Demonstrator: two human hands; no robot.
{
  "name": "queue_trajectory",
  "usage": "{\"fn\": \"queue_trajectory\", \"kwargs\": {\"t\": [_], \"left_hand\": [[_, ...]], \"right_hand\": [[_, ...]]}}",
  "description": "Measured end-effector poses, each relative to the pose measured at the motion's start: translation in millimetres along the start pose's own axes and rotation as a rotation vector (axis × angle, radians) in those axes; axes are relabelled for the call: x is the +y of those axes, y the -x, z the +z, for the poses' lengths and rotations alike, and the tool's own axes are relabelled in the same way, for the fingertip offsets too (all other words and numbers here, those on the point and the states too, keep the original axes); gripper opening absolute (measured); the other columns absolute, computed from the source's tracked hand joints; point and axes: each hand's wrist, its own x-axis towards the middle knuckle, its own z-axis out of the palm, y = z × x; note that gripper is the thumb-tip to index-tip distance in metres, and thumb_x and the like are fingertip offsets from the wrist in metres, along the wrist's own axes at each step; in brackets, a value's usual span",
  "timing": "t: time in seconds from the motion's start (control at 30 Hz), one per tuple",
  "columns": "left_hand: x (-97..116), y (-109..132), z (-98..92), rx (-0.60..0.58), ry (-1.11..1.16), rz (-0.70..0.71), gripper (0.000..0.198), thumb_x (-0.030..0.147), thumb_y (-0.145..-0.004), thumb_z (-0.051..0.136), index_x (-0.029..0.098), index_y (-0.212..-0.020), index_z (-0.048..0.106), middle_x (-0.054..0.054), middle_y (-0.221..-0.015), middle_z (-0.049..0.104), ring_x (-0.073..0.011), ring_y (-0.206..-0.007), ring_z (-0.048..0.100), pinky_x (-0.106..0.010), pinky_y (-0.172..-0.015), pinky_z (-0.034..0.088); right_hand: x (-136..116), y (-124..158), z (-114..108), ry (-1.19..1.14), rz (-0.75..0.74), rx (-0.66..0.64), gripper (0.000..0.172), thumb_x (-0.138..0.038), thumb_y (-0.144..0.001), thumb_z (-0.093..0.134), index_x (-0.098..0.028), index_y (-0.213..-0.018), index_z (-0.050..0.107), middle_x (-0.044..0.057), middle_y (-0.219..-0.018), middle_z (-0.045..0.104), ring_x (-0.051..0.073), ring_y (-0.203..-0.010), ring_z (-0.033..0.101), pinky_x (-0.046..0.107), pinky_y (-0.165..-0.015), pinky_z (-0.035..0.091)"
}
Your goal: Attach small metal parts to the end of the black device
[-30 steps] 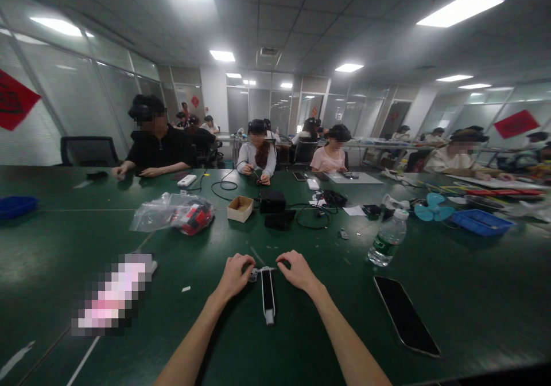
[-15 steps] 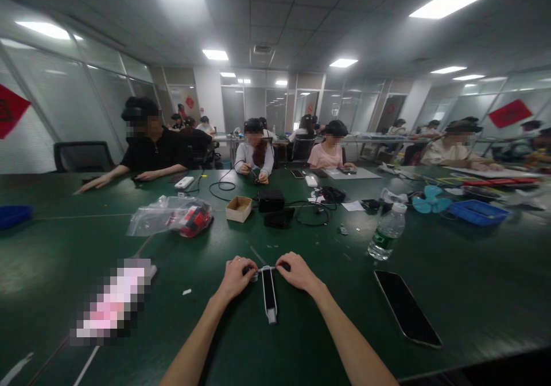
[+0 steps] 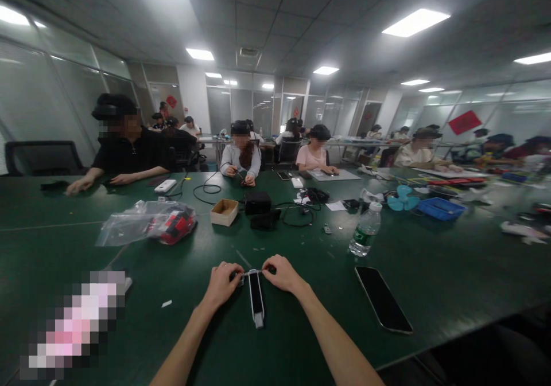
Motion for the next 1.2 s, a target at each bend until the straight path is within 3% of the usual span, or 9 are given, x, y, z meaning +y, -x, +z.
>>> {"fn": "queue_trajectory", "kwargs": {"t": [0.4,0.7,1.2], "left_hand": [[-3.6,-3.9,-2.2,-0.041,0.027,0.025,0.024,0.032,-0.082,0.048,0.024,-0.091,0.069,-0.002,-0.092,0.071,-0.0221,-0.092,0.061,-0.033,-0.082,0.041],[-8.4,-2.8,1.6,-0.010,0.036,0.053,0.022,0.036,-0.084,0.050,0.026,-0.091,0.068,-0.002,-0.092,0.070,-0.0230,-0.091,0.060,-0.036,-0.082,0.038],[-0.7,0.8,1.4,0.037,0.040,0.096,0.019,0.029,-0.084,0.051,0.024,-0.092,0.067,-0.002,-0.090,0.069,-0.0219,-0.089,0.059,-0.034,-0.079,0.039]], "right_hand": [[9.1,-5.0,9.8,0.038,-0.020,0.014,0.009,-0.024,-0.081,0.061,-0.021,-0.083,0.068,0.001,-0.084,0.067,0.015,-0.083,0.056,0.028,-0.080,0.041],[-7.8,-1.2,-5.2,0.000,0.053,-0.047,0.011,-0.026,-0.082,0.058,-0.020,-0.085,0.067,0.001,-0.087,0.066,0.015,-0.085,0.056,0.029,-0.079,0.041],[-8.3,2.2,-2.0,-0.065,0.047,0.007,0.008,-0.022,-0.080,0.059,-0.021,-0.081,0.067,0.000,-0.084,0.066,0.015,-0.083,0.055,0.028,-0.076,0.041]]}}
